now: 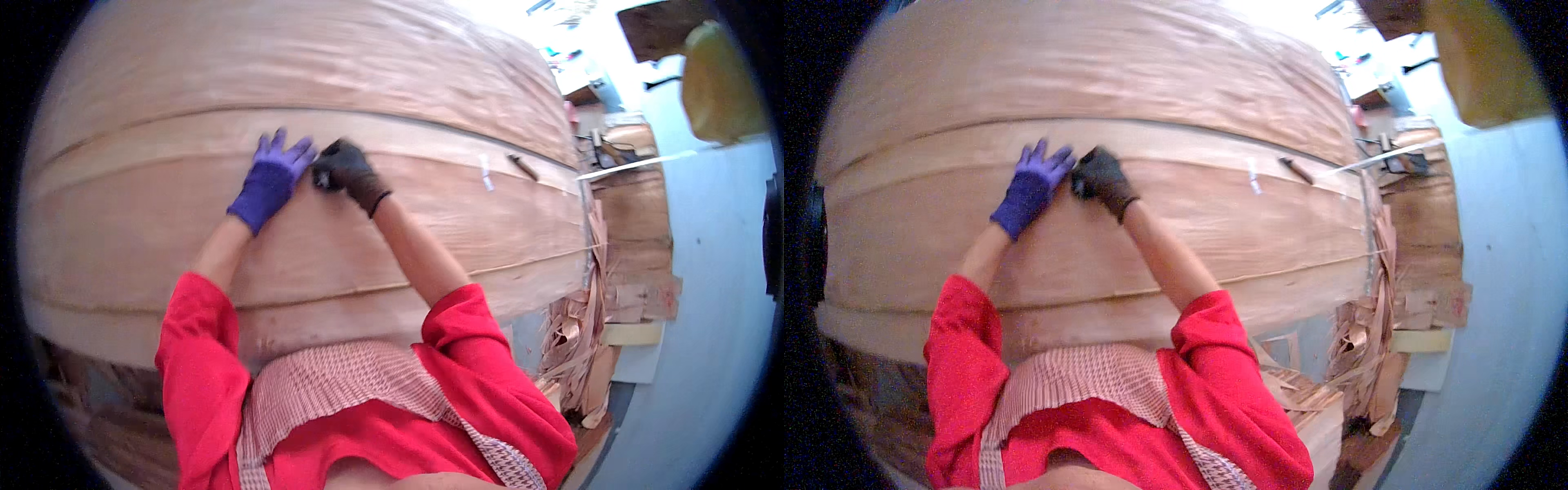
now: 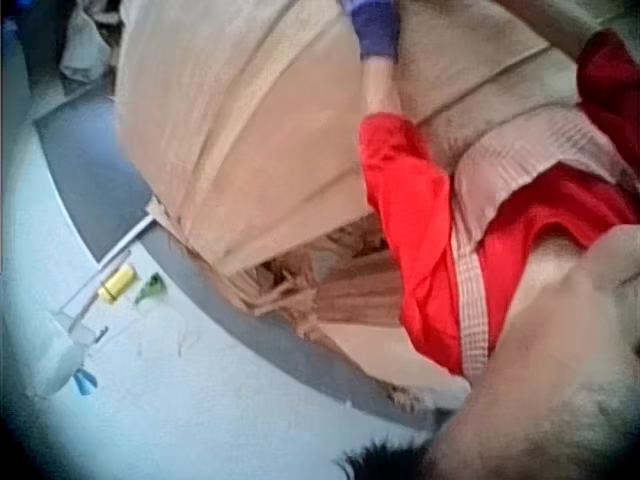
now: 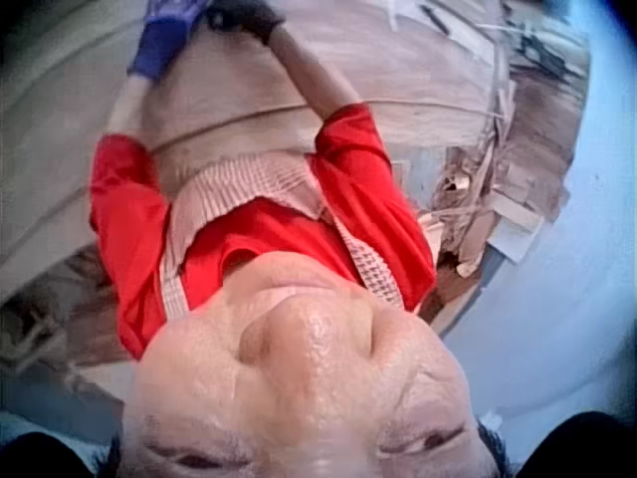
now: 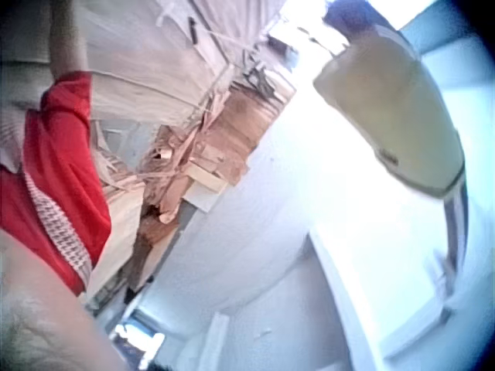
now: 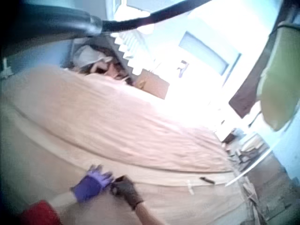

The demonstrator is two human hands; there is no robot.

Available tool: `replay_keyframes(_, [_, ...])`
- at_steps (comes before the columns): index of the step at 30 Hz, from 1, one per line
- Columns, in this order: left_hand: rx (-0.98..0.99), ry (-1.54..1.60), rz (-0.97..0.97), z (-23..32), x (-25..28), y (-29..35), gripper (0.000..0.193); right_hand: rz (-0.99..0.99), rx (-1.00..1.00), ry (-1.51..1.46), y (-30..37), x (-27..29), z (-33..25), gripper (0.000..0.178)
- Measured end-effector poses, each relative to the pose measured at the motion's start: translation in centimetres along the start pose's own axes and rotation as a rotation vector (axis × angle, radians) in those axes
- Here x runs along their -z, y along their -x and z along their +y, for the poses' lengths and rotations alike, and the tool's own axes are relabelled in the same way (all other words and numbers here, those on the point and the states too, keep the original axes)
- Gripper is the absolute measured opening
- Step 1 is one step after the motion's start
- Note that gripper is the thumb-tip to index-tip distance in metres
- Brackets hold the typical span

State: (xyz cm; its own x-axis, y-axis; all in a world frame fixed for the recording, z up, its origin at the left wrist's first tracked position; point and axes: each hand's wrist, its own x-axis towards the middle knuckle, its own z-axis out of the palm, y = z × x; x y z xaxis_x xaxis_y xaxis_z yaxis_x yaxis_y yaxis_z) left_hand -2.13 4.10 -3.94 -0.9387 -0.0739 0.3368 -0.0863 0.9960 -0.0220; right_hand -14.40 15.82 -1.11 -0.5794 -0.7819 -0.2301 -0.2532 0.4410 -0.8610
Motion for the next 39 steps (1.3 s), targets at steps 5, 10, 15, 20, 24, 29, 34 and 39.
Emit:
replay_keyframes(5, [-0.041,-0.070,-0.085,0.7,0.5,-1.2,0.041,-0.028,-0.131,-0.032,0.6,1.0,1.2,0.020])
replay_keyframes(10, [-0.054,-0.061,-0.074,0.7,0.2,-0.6,0.039,-0.104,-0.243,-0.187,3.7,1.5,-0.7,0.016])
replay_keyframes(15, [-0.054,-0.019,-0.069,0.5,0.5,0.1,0.038,-0.112,-0.246,-0.243,3.9,1.1,-0.4,0.013])
replay_keyframes(20, [-0.031,0.032,-0.134,0.6,0.7,0.5,0.038,-0.156,-0.170,-0.062,3.1,1.8,-0.1,0.011])
replay_keyframes(24, [-0.063,-0.004,-0.109,0.9,0.7,0.1,0.037,-0.278,0.082,0.264,0.9,3.0,1.6,0.012])
replay_keyframes(29, [-0.065,-0.009,-0.035,0.5,0.2,0.2,0.035,-0.315,0.016,0.354,0.2,3.9,0.6,0.014])
replay_keyframes(34, [-0.071,0.016,-0.024,0.6,0.6,0.1,0.035,-0.412,0.105,0.597,0.6,4.3,0.3,0.011])
replay_keyframes(39, [-0.088,0.001,-0.067,1.3,0.4,-0.2,0.035,-0.288,-0.230,-0.070,3.7,10.1,3.1,0.009])
